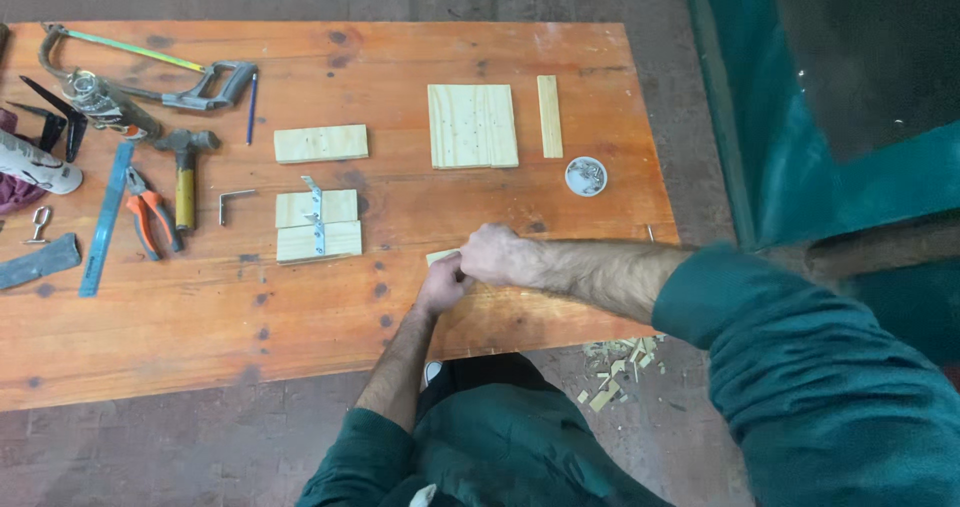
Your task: The person assembles small wooden blocks by attaching metal brackets with screws. They position the brackets, insert screws, and tighten them using a screwdriver on a wooden workbench.
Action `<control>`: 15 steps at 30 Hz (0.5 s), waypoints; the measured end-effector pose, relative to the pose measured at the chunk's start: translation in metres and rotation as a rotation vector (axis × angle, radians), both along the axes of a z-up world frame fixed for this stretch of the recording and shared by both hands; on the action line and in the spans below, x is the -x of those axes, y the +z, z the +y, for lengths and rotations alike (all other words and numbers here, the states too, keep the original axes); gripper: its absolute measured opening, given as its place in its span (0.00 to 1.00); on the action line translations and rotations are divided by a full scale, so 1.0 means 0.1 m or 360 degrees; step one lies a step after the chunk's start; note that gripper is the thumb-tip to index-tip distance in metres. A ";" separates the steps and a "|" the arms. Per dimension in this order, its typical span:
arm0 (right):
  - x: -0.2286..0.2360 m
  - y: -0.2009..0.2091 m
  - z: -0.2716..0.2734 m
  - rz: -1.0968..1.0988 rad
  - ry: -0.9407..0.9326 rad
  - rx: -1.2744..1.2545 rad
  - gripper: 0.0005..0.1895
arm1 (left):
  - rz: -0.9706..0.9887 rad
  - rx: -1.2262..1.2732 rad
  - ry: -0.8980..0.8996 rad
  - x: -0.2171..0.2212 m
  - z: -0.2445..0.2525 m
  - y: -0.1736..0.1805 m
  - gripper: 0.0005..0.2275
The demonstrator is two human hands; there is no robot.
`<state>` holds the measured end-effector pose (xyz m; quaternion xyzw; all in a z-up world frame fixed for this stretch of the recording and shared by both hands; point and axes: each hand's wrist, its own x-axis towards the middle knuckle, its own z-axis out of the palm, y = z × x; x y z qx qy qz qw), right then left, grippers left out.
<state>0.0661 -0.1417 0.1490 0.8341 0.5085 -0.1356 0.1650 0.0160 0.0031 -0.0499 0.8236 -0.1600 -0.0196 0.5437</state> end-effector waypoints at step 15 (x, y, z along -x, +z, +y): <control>-0.37 -0.25 0.20 0.0284 -0.0836 -0.0055 0.07 | 0.0242 -0.0091 0.0028 0.04 0.06 -0.23 0.08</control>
